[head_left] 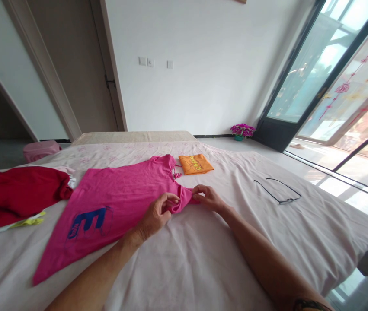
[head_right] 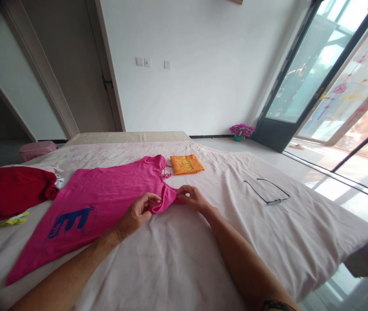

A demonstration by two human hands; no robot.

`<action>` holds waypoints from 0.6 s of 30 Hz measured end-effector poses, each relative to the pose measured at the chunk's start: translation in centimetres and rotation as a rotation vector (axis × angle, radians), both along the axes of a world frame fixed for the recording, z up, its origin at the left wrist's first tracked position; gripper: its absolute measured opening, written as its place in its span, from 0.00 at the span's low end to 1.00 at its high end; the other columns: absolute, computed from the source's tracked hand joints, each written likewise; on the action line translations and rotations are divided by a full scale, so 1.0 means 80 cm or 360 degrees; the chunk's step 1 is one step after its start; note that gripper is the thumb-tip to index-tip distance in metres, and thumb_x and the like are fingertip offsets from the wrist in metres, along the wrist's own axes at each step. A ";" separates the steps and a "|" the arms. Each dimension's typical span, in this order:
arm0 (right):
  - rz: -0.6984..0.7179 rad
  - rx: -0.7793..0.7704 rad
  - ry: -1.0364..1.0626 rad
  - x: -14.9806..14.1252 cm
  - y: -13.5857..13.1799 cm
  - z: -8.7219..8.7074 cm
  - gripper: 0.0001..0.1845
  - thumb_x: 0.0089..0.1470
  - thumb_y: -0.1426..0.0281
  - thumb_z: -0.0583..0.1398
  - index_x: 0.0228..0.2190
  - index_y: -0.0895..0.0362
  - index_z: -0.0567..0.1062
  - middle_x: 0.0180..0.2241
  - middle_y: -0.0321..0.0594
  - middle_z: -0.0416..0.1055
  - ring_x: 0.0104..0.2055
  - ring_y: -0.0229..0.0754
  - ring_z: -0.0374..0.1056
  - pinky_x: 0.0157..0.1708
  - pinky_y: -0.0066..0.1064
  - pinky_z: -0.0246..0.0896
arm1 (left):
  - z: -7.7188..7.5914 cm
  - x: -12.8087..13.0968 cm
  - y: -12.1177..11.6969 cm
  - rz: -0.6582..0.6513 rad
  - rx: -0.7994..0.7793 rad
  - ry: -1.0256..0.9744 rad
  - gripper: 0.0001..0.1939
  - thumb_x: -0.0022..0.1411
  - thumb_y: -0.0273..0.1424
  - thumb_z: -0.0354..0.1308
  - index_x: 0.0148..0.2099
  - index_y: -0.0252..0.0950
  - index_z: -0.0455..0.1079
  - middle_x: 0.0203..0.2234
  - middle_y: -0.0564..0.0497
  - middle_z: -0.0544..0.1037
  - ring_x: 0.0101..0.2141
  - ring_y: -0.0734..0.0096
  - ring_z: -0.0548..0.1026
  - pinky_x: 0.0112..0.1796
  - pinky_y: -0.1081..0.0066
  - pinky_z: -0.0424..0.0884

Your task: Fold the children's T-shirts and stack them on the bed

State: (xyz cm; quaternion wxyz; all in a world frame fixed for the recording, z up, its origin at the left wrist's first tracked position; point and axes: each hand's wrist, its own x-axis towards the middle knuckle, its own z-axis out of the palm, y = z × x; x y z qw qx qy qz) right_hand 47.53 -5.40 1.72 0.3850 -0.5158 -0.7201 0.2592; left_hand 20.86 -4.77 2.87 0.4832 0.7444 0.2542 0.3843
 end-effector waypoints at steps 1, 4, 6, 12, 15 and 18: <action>0.0067 -0.0098 0.0086 0.006 0.000 0.001 0.11 0.53 0.62 0.62 0.32 0.58 0.77 0.30 0.40 0.75 0.33 0.42 0.69 0.37 0.33 0.63 | 0.000 -0.001 -0.004 -0.0089 0.0079 0.0126 0.25 0.49 0.18 0.50 0.50 0.36 0.68 0.41 0.49 0.75 0.38 0.73 0.74 0.41 0.72 0.71; 0.0221 -0.0308 0.0090 0.020 -0.003 0.008 0.13 0.50 0.63 0.65 0.34 0.59 0.78 0.30 0.39 0.76 0.32 0.41 0.70 0.35 0.31 0.64 | -0.001 0.000 -0.014 -0.0249 0.0297 0.0450 0.31 0.47 0.17 0.51 0.55 0.39 0.68 0.40 0.51 0.74 0.33 0.75 0.71 0.36 0.74 0.69; 0.0262 -0.0280 -0.0089 0.025 -0.005 0.015 0.15 0.49 0.62 0.66 0.37 0.58 0.79 0.32 0.40 0.77 0.34 0.42 0.70 0.37 0.32 0.64 | -0.001 0.001 -0.019 -0.0320 0.0292 0.0530 0.29 0.50 0.19 0.53 0.55 0.40 0.67 0.41 0.52 0.75 0.30 0.77 0.70 0.33 0.75 0.68; 0.0397 -0.0046 -0.0514 0.025 -0.013 0.032 0.08 0.49 0.67 0.67 0.34 0.54 0.82 0.32 0.37 0.76 0.36 0.40 0.68 0.44 0.33 0.61 | 0.010 0.002 -0.029 -0.0201 0.0575 0.0774 0.28 0.52 0.34 0.65 0.56 0.42 0.68 0.43 0.52 0.75 0.37 0.69 0.73 0.41 0.68 0.70; 0.0265 -0.0064 -0.0404 0.023 -0.014 0.032 0.04 0.51 0.70 0.64 0.29 0.55 0.81 0.32 0.39 0.74 0.34 0.38 0.67 0.37 0.30 0.62 | 0.007 0.001 -0.034 -0.0185 0.0771 0.0933 0.21 0.53 0.28 0.62 0.51 0.42 0.72 0.43 0.51 0.76 0.45 0.64 0.73 0.48 0.66 0.68; 0.0148 -0.0168 -0.0120 0.023 -0.014 0.028 0.08 0.50 0.74 0.60 0.33 0.57 0.79 0.38 0.41 0.75 0.32 0.37 0.68 0.33 0.28 0.64 | 0.003 0.002 -0.035 -0.0289 0.0724 0.0952 0.20 0.55 0.19 0.52 0.46 0.43 0.75 0.40 0.52 0.77 0.42 0.69 0.75 0.44 0.71 0.68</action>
